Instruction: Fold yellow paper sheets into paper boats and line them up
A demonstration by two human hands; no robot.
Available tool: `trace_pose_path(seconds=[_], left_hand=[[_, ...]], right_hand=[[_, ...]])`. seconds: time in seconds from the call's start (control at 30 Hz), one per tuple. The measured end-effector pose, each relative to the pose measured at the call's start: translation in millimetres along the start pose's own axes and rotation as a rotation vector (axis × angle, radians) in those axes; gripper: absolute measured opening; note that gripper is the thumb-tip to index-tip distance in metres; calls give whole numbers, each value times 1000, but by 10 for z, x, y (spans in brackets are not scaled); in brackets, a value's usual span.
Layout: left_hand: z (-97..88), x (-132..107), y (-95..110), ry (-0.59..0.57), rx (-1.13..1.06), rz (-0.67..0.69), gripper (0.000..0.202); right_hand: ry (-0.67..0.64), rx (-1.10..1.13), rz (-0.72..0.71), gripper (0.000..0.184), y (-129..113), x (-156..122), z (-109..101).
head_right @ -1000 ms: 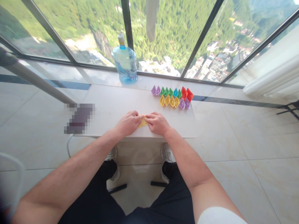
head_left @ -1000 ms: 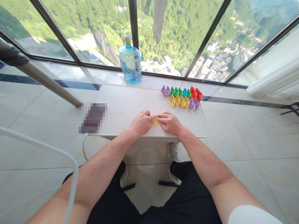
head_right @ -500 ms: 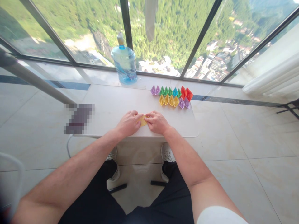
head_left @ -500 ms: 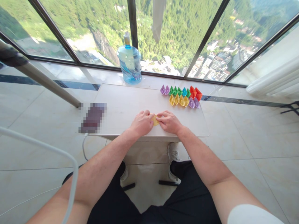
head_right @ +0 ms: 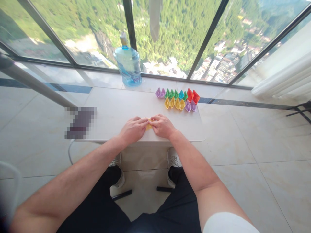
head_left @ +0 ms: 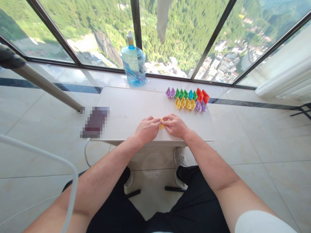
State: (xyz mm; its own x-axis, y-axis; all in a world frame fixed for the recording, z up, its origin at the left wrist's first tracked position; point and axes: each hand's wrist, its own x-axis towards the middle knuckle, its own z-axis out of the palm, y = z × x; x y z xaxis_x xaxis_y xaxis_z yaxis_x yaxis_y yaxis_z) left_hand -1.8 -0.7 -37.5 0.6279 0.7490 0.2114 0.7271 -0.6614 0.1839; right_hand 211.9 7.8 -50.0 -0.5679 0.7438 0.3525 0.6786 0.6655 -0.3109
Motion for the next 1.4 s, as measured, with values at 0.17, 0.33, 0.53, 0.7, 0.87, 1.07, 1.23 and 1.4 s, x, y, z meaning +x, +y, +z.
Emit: trace_pose_path(seconds=[0.17,0.33,0.53,0.7,0.87,1.07,1.23,1.4], left_hand=[[-11,45,-36,-16,-79,-13,33],[-38,67,35,-54,-46,-37,34],[-108,65,218,-77,85,-131,34],[-82,54,254,-55,45,-143,36],[-65,35,215,-61,-24,-107,40],[-76,43,209,-56,5,-102,42],[-84,42,214,-72,34,-99,36],[-94,32,221,-89,72,-95,33]], right_hand=[[11,-15,6,27,27,-8,1],[-49,-87,42,29,38,-2,-63],[-150,-240,212,34,-113,91,-156],[-181,-225,245,34,-252,184,-84],[-183,-177,269,36,-248,198,-30],[-150,-123,340,34,-188,220,-13],[-125,-115,380,35,-82,264,23],[-82,-160,485,41,20,281,-11]])
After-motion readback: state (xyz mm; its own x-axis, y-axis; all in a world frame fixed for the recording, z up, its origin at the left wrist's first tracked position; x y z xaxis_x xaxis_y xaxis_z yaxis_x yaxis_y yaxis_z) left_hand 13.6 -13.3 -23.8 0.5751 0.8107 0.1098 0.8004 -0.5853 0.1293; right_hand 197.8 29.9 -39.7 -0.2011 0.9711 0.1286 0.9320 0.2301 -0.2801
